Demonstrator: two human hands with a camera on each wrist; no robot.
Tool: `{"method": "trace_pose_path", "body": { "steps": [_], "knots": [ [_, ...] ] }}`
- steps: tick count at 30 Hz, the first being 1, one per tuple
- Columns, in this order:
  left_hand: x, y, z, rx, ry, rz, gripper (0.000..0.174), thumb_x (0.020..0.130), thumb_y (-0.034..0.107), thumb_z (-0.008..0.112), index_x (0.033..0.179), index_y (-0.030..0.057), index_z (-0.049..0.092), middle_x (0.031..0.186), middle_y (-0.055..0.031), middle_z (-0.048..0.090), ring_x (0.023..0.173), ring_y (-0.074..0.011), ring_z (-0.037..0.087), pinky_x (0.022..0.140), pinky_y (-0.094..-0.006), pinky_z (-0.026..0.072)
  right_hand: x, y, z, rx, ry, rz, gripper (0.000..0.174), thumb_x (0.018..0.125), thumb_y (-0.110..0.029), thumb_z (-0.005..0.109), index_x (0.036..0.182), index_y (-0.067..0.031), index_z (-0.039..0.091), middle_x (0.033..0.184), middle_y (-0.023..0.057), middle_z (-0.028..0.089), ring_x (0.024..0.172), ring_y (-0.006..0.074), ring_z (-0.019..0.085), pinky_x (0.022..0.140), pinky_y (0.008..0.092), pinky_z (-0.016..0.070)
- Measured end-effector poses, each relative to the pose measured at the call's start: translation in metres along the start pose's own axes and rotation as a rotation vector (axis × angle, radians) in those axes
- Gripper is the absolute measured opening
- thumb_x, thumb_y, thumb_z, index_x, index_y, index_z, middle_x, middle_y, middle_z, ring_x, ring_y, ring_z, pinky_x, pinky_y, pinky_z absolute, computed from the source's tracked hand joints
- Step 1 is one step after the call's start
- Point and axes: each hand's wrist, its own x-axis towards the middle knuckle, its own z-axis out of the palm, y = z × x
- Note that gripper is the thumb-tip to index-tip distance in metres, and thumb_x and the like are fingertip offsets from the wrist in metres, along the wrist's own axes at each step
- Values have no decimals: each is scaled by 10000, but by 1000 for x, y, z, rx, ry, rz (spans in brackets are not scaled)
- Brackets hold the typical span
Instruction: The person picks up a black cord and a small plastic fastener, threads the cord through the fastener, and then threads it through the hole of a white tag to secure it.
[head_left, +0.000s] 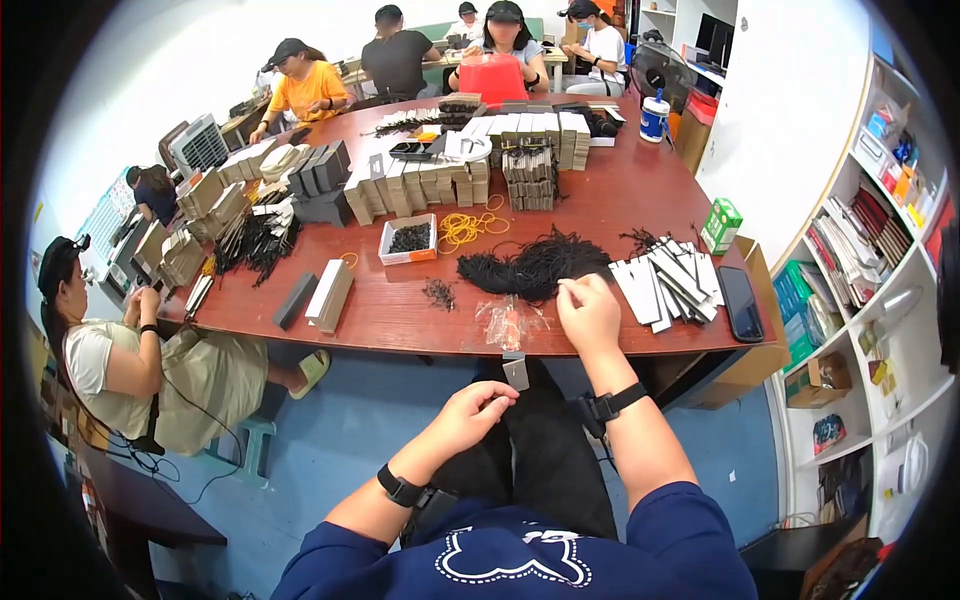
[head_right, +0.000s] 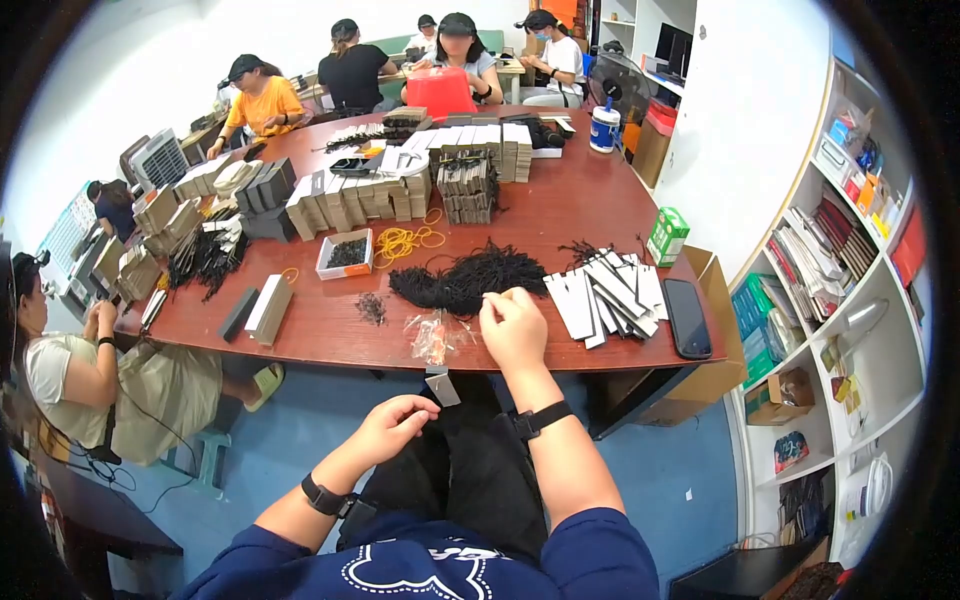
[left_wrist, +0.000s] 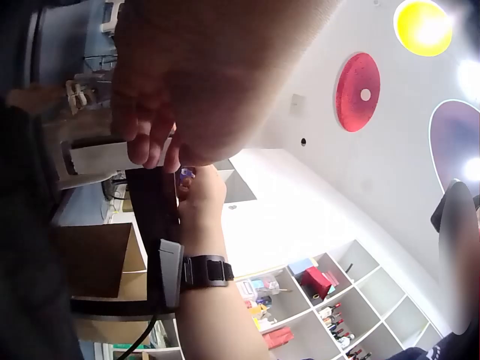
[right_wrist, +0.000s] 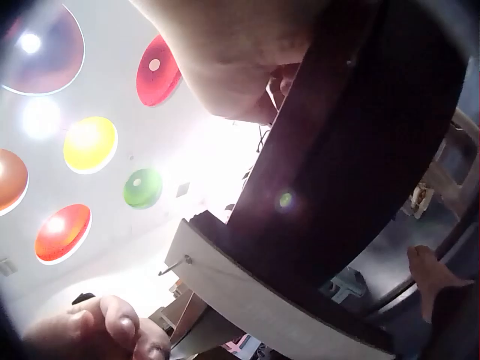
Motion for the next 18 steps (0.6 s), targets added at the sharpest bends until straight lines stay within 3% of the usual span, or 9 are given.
{"method": "trace_pose_path", "body": {
  "steps": [3,6,9,10,11,14,18],
  "knots": [
    [5,5,5,-59,-73,-26,215,929,146,495,1083,33,593,898,-23,598,701,-66,522,644,-211,450,2,4,-8,53,70,-24,36,754,-76,647,783,-53,646,708,45,545,574,162,536,537,273,442],
    [15,9,11,-312,-94,-72,253,941,172,481,1133,34,571,853,-10,579,628,-55,482,583,-199,416,-7,-15,-27,597,-372,300,55,822,-61,568,801,-11,581,690,-5,569,587,44,501,525,215,404],
    [35,22,17,-588,5,-95,289,948,196,471,1177,36,545,794,9,545,574,-53,445,538,-199,383,-16,-36,-45,319,-646,185,99,823,-115,580,847,-21,600,669,72,597,572,133,558,547,264,444],
    [42,26,19,-678,27,-128,283,946,205,477,1163,38,547,754,21,518,555,-59,439,521,-201,370,-22,-32,-44,287,-638,47,131,811,-152,598,869,-36,617,722,124,616,618,230,603,589,309,472],
    [48,28,19,-678,24,-126,283,946,205,477,1163,38,547,754,21,518,555,-59,439,521,-201,370,-28,-32,-44,319,-624,17,134,802,-154,605,874,-44,630,763,133,631,670,278,618,621,330,484],
    [55,30,22,-853,41,-195,187,929,207,521,1027,61,582,741,38,516,561,-52,440,524,-191,368,-34,-36,-54,262,-584,-72,137,799,-152,610,880,-44,635,762,132,633,673,266,623,624,327,487],
    [50,24,12,-884,110,-133,193,920,190,544,1019,35,602,778,21,543,581,-46,476,530,-176,400,-41,-29,-67,307,-709,128,138,799,-145,633,878,-33,642,702,99,622,604,178,586,577,288,459]
  ]
}}
